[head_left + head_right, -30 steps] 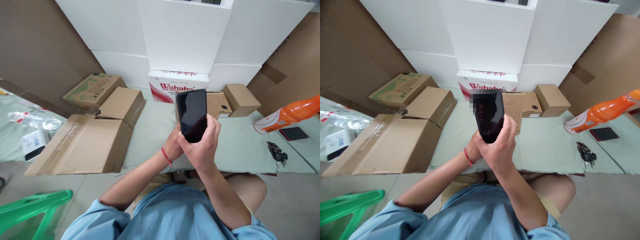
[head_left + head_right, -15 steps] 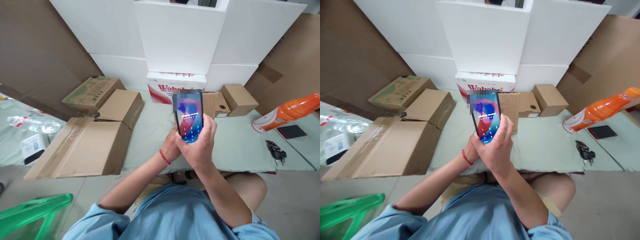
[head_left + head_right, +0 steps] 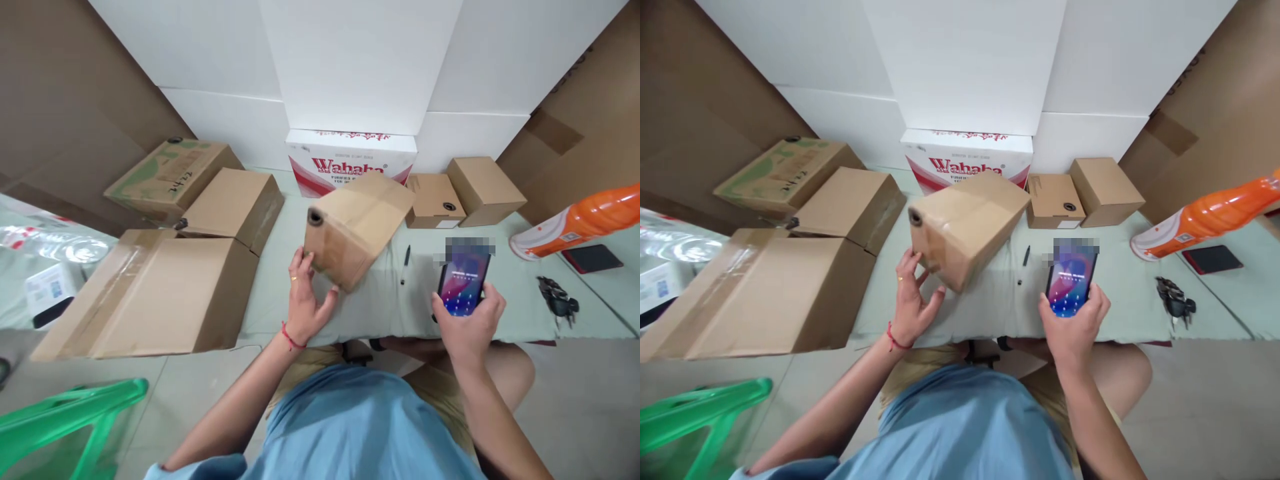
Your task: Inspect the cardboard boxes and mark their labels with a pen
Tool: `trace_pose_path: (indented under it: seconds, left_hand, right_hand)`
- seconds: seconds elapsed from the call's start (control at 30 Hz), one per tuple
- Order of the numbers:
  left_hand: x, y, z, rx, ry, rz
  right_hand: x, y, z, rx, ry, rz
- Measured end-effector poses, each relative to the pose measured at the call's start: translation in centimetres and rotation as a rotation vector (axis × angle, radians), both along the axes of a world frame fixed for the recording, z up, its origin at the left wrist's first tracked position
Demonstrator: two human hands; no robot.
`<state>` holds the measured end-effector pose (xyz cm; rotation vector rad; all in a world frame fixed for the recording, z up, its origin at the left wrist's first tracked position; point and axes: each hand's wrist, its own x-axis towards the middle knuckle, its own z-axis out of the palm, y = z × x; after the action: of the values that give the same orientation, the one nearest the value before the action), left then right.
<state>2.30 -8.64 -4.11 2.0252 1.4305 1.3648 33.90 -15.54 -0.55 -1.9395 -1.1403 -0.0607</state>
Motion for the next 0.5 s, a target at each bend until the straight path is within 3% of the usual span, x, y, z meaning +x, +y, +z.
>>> trace_pose_path:
  seconds: [0.1,0.23,0.4,0.5]
  left_hand:
    - [-0.9,-1.2,-2.0,-0.178,-0.142,0.005]
    - [-1.5,-1.3,-3.2,-0.263,-0.279,-0.049]
    - [-1.7,0.0,-2.6,-0.271,-0.414,-0.03]
    - [-2.0,0.5,-2.1,-0.262,-0.406,-0.022]
  right_hand:
    - [2.5,-1.2,-2.1,-0.302,0.061,-0.107]
    - [3.3,-1.3,-2.8,-0.573,0.057,-0.113]
    - [3.4,0.5,-3.1,-0.594,0.021,-0.057]
    - [6.2,1.9,-3.6,-0.552,-0.02,-0.058]
